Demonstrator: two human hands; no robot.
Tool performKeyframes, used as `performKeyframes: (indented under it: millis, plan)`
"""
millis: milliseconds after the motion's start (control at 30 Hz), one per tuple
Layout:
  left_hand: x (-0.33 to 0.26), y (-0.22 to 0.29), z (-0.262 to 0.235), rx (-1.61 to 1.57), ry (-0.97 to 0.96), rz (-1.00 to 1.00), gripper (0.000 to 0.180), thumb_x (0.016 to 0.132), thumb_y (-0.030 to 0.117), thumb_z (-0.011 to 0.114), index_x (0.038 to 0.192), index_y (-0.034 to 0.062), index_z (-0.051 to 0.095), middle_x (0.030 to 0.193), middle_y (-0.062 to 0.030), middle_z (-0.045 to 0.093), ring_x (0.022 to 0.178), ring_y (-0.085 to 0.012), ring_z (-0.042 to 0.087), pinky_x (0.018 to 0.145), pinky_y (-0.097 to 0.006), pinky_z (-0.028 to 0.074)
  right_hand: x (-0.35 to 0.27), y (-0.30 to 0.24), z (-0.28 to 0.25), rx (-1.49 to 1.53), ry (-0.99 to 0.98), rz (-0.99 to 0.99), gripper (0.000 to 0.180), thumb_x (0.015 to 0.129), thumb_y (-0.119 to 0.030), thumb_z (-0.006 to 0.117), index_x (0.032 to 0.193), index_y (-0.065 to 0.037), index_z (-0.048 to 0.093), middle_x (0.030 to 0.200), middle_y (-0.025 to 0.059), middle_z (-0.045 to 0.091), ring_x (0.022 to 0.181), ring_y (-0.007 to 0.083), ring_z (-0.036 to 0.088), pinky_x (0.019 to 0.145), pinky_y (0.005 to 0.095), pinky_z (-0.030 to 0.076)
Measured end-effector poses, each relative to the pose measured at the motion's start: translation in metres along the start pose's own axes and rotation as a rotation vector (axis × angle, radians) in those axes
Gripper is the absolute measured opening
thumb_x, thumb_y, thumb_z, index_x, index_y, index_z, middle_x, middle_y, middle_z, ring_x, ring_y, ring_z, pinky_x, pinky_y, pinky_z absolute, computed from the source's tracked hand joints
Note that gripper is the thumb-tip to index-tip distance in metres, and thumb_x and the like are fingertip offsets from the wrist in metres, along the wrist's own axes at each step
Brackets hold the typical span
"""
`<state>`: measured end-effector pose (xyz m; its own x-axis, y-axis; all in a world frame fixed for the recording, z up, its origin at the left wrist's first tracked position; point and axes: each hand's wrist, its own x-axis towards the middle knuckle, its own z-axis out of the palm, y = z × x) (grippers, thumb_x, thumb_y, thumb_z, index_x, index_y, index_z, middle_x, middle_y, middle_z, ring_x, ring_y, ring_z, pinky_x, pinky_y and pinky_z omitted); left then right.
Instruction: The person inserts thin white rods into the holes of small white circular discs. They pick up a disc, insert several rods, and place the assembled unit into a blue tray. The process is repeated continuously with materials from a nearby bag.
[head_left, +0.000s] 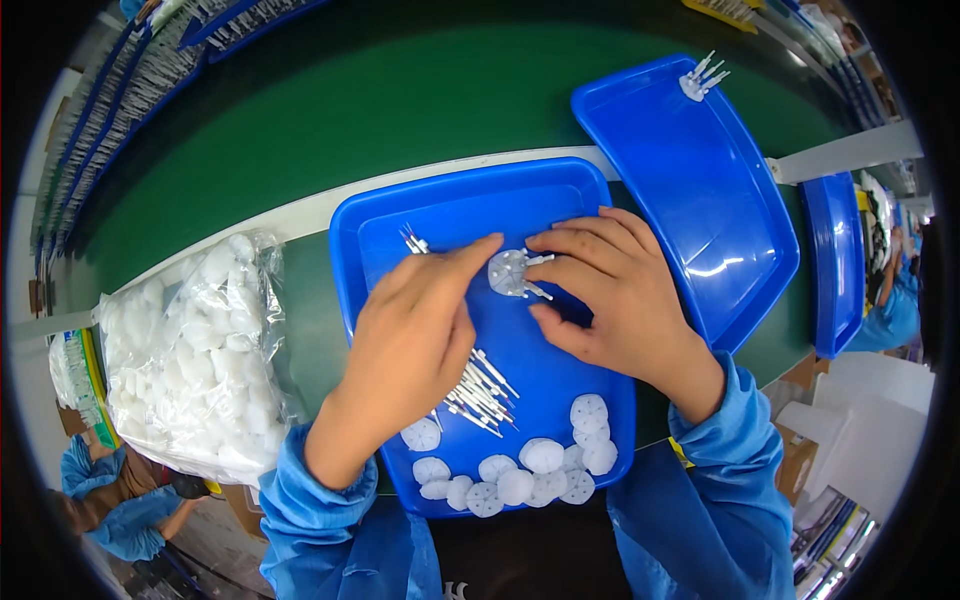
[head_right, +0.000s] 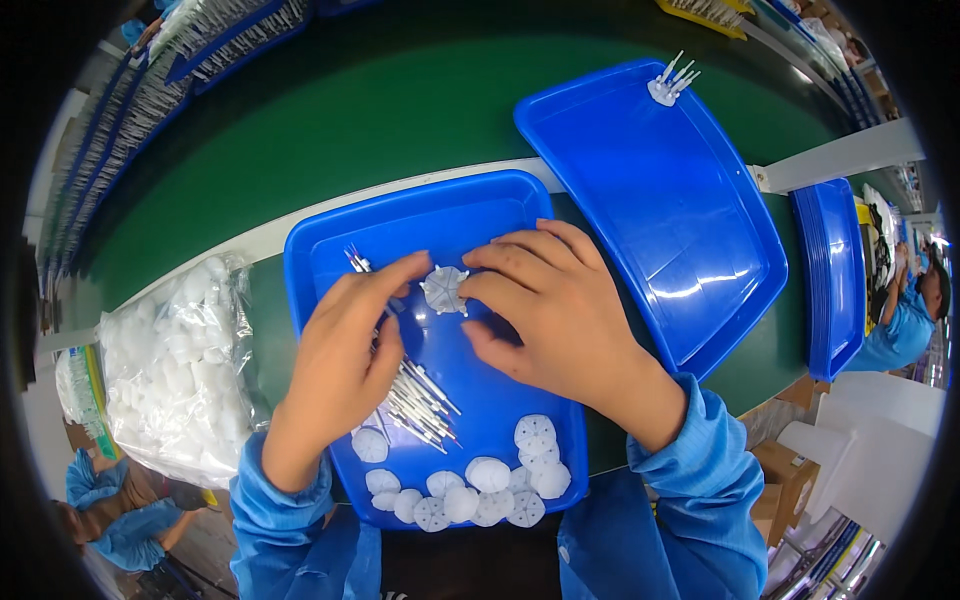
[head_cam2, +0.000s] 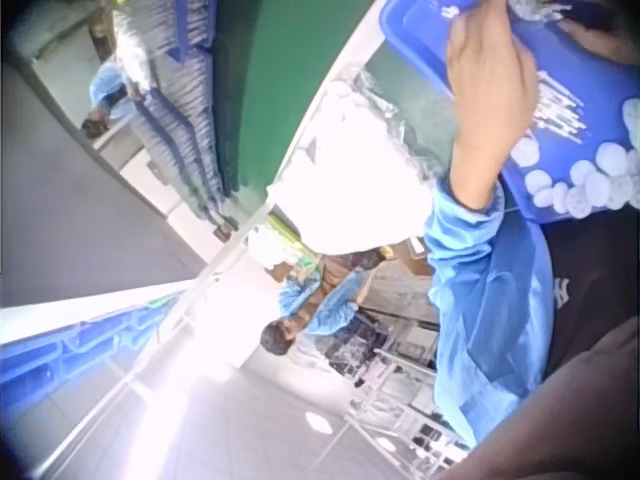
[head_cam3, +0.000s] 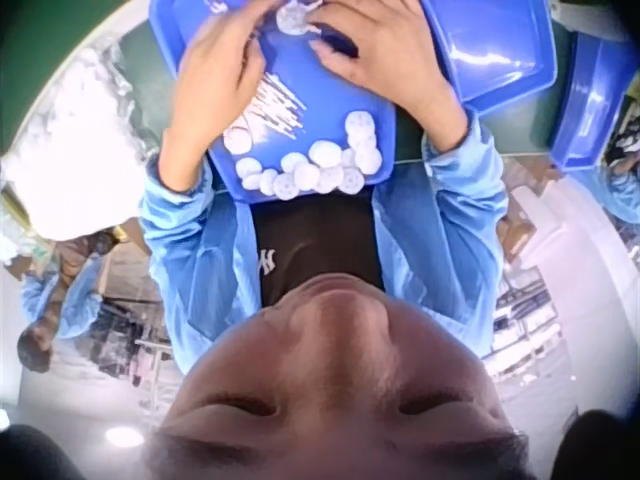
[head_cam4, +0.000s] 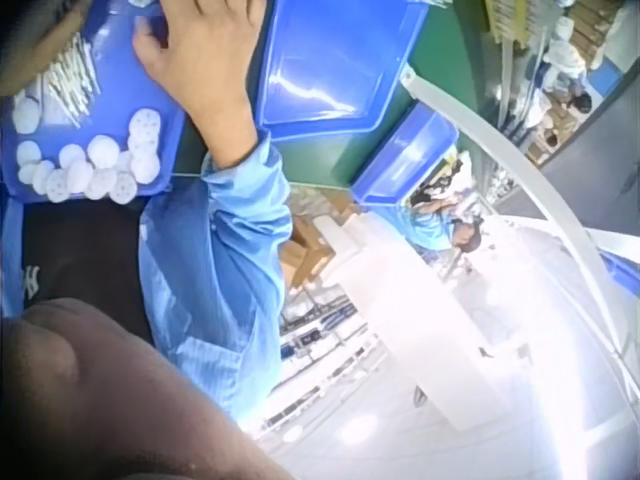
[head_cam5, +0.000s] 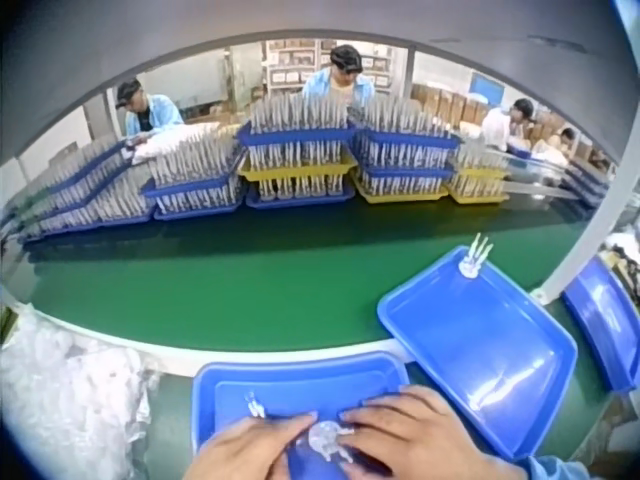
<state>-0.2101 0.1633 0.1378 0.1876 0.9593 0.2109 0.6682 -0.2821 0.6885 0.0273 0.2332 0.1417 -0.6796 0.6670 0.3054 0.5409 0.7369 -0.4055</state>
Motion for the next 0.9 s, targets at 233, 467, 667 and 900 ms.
performKeyframes:
  millis: [233,467,667,900]
  plan:
    - [0.012,0.001,0.005,0.043,-0.010,0.077,0.035,0.085,-0.001,0.076,0.119,0.0055,0.076,0.105,-0.0101,0.075,0.086,-0.0282,0.071,0.082,-0.040,0.056,-0.004,0.012,0.001,0.071,-0.047,-0.005,0.024,0.081,-0.020,0.085,0.103,-0.016,0.078,0.123,0.0012,0.075,0.123,0.0232,0.067,0.119,0.0492,0.041]
    - [0.011,-0.001,0.011,0.092,-0.048,0.044,0.018,0.083,0.010,0.082,0.100,0.0128,0.076,0.097,-0.0021,0.073,0.089,-0.0273,0.069,0.079,-0.041,0.052,-0.006,0.017,-0.006,0.137,-0.079,-0.020,0.027,0.081,-0.017,0.084,0.107,-0.016,0.078,0.121,0.0006,0.076,0.124,0.0234,0.066,0.120,0.0507,0.041]
    - [0.015,0.004,0.015,0.084,0.011,0.075,0.017,0.082,0.011,0.084,0.096,0.0137,0.076,0.095,0.0001,0.072,0.088,-0.0251,0.069,0.078,-0.040,0.050,-0.005,0.018,0.000,0.138,-0.056,-0.015,0.019,0.083,-0.015,0.083,0.101,-0.016,0.078,0.111,-0.0003,0.076,0.120,0.0207,0.067,0.119,0.0495,0.042]
    - [0.012,-0.003,0.019,0.133,0.016,0.097,0.016,0.081,0.012,0.085,0.094,0.0140,0.076,0.094,0.0012,0.072,0.087,-0.0232,0.068,0.077,-0.039,0.050,-0.002,0.013,0.003,0.059,-0.056,-0.020,0.014,0.084,-0.014,0.081,0.097,-0.015,0.077,0.107,0.0001,0.074,0.115,0.0204,0.068,0.116,0.0490,0.043]
